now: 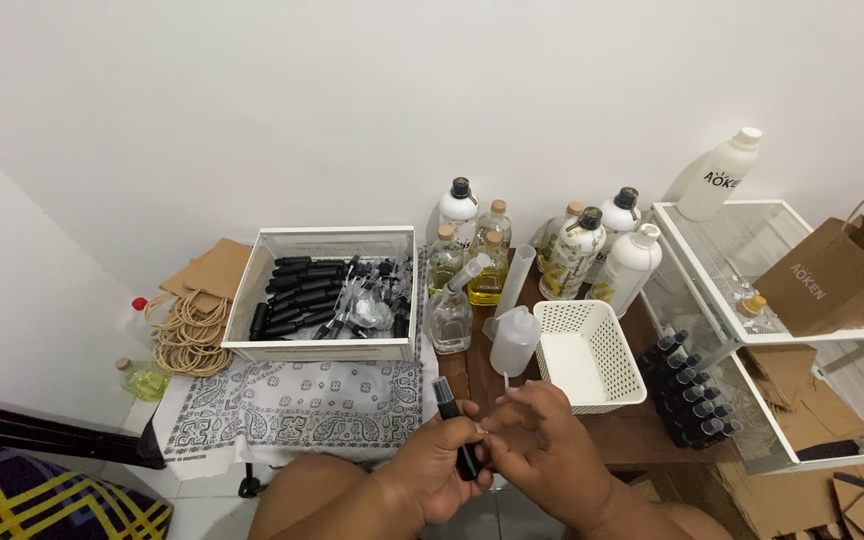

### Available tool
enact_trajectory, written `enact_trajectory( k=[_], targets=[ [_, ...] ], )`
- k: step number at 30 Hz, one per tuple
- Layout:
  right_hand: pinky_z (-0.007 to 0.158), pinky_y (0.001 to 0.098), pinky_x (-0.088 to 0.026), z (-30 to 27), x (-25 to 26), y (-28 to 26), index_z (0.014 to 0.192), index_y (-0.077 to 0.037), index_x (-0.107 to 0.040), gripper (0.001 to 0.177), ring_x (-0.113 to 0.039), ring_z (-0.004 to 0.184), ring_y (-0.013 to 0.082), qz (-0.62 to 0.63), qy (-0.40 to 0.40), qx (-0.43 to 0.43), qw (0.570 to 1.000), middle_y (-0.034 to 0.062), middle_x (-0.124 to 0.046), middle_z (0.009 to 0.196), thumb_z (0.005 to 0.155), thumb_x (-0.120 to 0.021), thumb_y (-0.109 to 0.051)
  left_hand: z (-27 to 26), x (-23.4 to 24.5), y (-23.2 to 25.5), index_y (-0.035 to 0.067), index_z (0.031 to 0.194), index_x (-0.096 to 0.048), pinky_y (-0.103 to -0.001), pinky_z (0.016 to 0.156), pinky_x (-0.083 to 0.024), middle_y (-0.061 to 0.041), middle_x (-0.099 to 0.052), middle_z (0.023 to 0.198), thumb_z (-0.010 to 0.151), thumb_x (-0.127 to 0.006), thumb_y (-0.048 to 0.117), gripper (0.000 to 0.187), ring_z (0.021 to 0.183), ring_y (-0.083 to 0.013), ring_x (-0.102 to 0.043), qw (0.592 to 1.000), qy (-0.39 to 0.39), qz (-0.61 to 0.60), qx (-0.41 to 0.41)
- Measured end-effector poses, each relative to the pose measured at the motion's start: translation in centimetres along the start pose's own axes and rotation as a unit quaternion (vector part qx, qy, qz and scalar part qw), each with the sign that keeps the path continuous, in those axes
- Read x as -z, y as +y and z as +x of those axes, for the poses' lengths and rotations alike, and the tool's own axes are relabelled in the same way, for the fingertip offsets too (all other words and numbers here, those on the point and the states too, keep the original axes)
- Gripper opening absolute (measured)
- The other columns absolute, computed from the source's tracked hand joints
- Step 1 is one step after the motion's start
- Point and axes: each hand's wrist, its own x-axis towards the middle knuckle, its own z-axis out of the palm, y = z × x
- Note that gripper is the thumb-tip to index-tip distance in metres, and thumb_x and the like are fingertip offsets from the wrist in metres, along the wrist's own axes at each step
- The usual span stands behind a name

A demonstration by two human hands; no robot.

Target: Labeling small perfume vials and placing them into paper bags for packaging

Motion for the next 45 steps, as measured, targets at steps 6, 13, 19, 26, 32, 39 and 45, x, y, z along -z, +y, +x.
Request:
enact_trajectory(
  k=[6, 13, 19, 26, 32, 39, 45],
  targets=[
    [0.102, 0.0332, -0.044, 0.0, 0.0, 0.1, 0.131, -0.013, -0.053, 0.063, -0.065, 0.112, 0.0135, -0.024, -0.049, -0.131, 0.990, -0.0067, -0.085, 0.089, 0.077, -0.084, -0.017, -1.3, -1.3, 0.6, 0.017, 0.110, -0.063, -0.034, 0.051, -0.040, -0.010, -0.058, 0.075, 0.084, -0.064, -0.003, 0.033, 0.065, -0.0196, -0.053, 0.996, 0.063, 0.042, -0.052],
    [0.095, 0.0319, -0.050, 1.4, 0.2, -0.3, 0.128, -0.013, -0.057, 0.061, -0.080, 0.086, 0.0130, -0.016, -0.060, -0.239, 0.969, -0.0049, -0.085, 0.086, 0.073, -0.082, -0.015, -2.1, -1.9, 0.0, 0.008, 0.123, -0.069, -0.032, 0.060, -0.050, -0.009, -0.064, 0.078, 0.086, -0.069, 0.008, 0.036, 0.071, -0.0169, -0.060, 0.969, 0.096, 0.155, -0.168],
    [0.084, 0.0278, -0.059, 0.6, 0.1, 0.5, 0.130, -0.015, -0.051, 0.060, -0.079, 0.086, 0.0106, 0.048, -0.053, -0.319, 0.945, -0.0007, -0.081, 0.091, 0.078, -0.080, -0.012, -2.2, -1.8, -0.1, 0.007, 0.130, -0.069, -0.032, 0.058, -0.048, -0.010, -0.075, 0.093, 0.085, -0.069, 0.005, 0.044, 0.073, -0.0176, -0.063, 0.975, 0.072, 0.151, -0.146],
    [0.077, 0.0265, -0.058, 0.0, 0.1, 0.7, 0.129, -0.014, -0.051, 0.061, -0.075, 0.077, 0.0096, 0.056, -0.067, -0.276, 0.957, -0.0015, -0.077, 0.083, 0.076, -0.083, -0.012, -1.5, -1.4, -0.6, 0.007, 0.114, -0.069, -0.033, 0.056, -0.047, -0.011, -0.068, 0.091, 0.085, -0.074, 0.002, 0.029, 0.075, -0.0197, -0.059, 0.978, 0.071, 0.140, -0.138],
    [0.076, 0.0259, -0.057, -0.7, 0.0, 1.7, 0.131, -0.012, -0.048, 0.059, -0.070, 0.077, 0.0103, 0.123, -0.077, -0.263, 0.954, 0.0024, -0.072, 0.082, 0.081, -0.079, -0.004, -1.4, -1.7, -0.9, 0.009, 0.111, -0.069, -0.031, 0.054, -0.044, -0.010, -0.066, 0.084, 0.084, -0.074, 0.002, 0.029, 0.069, -0.0184, -0.057, 0.976, 0.080, 0.151, -0.136],
    [0.073, 0.0273, -0.055, -0.8, 1.2, 3.7, 0.120, -0.010, -0.046, 0.048, -0.067, 0.074, 0.0136, 0.196, -0.001, -0.298, 0.934, 0.0081, -0.076, 0.087, 0.084, -0.076, -0.001, -1.1, -1.6, -0.2, 0.014, 0.105, -0.064, -0.033, 0.055, -0.045, -0.008, -0.060, 0.080, 0.086, -0.078, 0.002, 0.025, 0.068, -0.0184, -0.055, 0.985, 0.076, 0.110, -0.111],
    [0.088, 0.0316, -0.048, 2.3, 8.8, 7.4, 0.124, -0.007, -0.045, 0.051, -0.073, 0.088, 0.0152, -0.073, 0.093, -0.367, 0.923, -0.0004, -0.079, 0.092, 0.083, -0.074, -0.014, 3.0, 2.6, -0.2, 0.012, 0.111, -0.062, -0.033, 0.050, -0.043, -0.014, -0.069, 0.092, 0.088, -0.072, -0.002, 0.029, 0.065, -0.0201, -0.054, 0.990, 0.079, 0.028, -0.113]
  ],
)
